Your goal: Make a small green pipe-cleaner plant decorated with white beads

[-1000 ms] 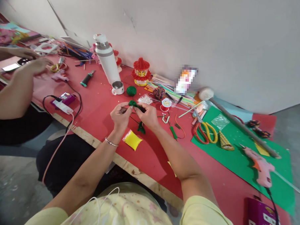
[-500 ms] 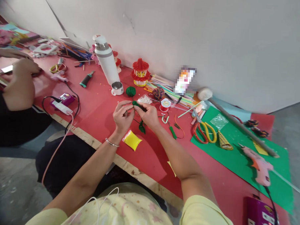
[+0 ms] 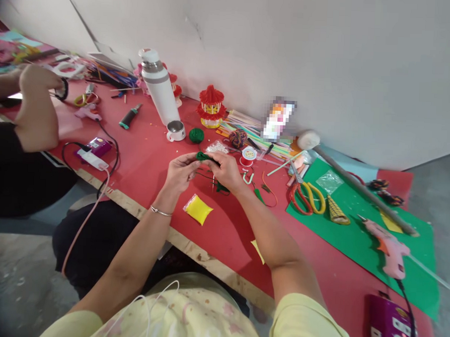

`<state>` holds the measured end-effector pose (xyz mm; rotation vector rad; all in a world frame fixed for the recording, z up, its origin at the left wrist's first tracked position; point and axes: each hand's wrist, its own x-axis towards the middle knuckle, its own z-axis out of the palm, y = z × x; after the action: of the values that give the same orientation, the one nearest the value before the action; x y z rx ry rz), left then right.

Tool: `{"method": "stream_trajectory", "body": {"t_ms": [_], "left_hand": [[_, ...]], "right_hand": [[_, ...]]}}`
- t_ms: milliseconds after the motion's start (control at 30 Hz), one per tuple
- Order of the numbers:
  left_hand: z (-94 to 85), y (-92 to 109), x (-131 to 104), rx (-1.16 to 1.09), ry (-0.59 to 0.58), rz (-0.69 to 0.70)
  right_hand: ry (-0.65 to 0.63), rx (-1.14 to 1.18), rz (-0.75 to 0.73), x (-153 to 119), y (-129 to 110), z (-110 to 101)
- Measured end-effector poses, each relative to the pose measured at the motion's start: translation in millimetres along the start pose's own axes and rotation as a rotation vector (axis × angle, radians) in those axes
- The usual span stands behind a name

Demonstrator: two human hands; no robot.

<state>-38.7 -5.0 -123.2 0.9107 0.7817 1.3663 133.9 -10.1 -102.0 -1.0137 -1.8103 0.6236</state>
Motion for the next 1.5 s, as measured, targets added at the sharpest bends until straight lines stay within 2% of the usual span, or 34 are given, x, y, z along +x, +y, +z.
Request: {"method": "stream_trajectory", "body": {"t_ms": [167, 300, 433, 533, 633, 767, 867, 967, 1100, 1200, 1367, 1433, 1500], "left_hand": [[3.8, 5, -3, -0.015, -0.030, -0.010], [6.8, 7, -6, -0.037, 0.016, 0.043], [6.0, 6, -8, -0.137, 0.033, -0.007], [5.0, 6, -9, -0.217, 0.008, -0.044], [4.9, 5, -9, -0.232, 0.011, -0.029], [5.3, 0, -4, -0.157, 0.102, 0.013], [6.8, -7, -3, -0.041, 0.209, 0.142], [9.1, -12, -6, 0.214, 0.289, 0.368], [10.4, -15, -12, 0.558, 0.320, 0.692], [9.6, -15, -15, 0.663, 0.324, 0.782], [11.1, -10, -17, 0.636, 0.281, 0.723], [12.0, -7, -16, 0.500, 0.235, 0.618], [11.8, -5, -13, 0.288, 0.175, 0.429]], "right_hand": [[-0.047, 0.039, 0.004, 2, 0, -6], [-0.068, 0.088, 0.011, 5, -5, -7], [-0.074, 0.241, 0.139, 3, -14, -2], [-0.034, 0.360, 0.262, 0, -20, 4], [0.049, 0.378, 0.297, -2, -24, 9], [0.099, 0.352, 0.315, -4, -28, 15], [0.111, 0.351, 0.336, -4, -30, 19], [0.149, 0.367, 0.373, -5, -31, 23], [0.172, 0.410, 0.409, -6, -33, 28], [0.167, 0.450, 0.417, -7, -35, 30], [0.172, 0.432, 0.333, -8, -30, 28], [0.177, 0.389, 0.260, -7, -25, 25], [0.171, 0.324, 0.187, -5, -19, 20]]}}
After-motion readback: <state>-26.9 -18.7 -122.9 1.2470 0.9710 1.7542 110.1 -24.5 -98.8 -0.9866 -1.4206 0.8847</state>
